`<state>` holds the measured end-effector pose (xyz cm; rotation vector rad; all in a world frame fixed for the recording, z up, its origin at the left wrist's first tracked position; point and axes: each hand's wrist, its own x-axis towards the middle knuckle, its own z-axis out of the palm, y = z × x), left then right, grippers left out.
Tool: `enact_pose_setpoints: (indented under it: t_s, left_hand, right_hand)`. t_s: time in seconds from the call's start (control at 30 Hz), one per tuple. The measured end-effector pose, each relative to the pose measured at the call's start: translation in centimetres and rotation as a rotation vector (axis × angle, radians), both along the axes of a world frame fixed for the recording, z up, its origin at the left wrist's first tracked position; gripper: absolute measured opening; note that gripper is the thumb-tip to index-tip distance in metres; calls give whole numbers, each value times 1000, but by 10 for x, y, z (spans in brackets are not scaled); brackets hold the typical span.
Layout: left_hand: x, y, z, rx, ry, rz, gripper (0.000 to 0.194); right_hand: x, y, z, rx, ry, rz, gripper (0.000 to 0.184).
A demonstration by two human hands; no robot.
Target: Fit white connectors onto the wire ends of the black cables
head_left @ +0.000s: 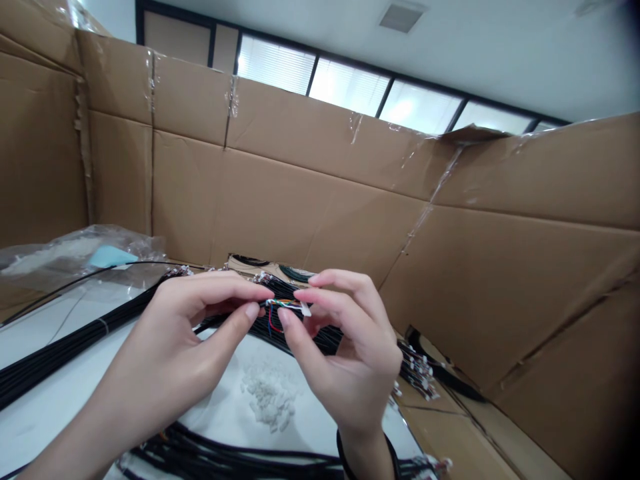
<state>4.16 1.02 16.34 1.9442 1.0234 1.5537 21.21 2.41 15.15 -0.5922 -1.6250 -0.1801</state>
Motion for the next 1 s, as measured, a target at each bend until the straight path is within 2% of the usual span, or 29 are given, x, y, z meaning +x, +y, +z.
enact_pose_setpoints:
  t_s: [0.3, 0.63, 1.0]
  left_hand:
    - [0, 1, -2, 49, 21, 41, 13]
    - [1, -1, 2, 105, 135, 38, 19]
    - [1, 1, 2, 103, 139, 32, 21]
  right_hand:
    - [-2, -3, 0, 29, 1, -11, 18]
    - [-1, -2, 2, -47, 12, 60, 20]
    - [0, -1, 2, -78, 33, 124, 23]
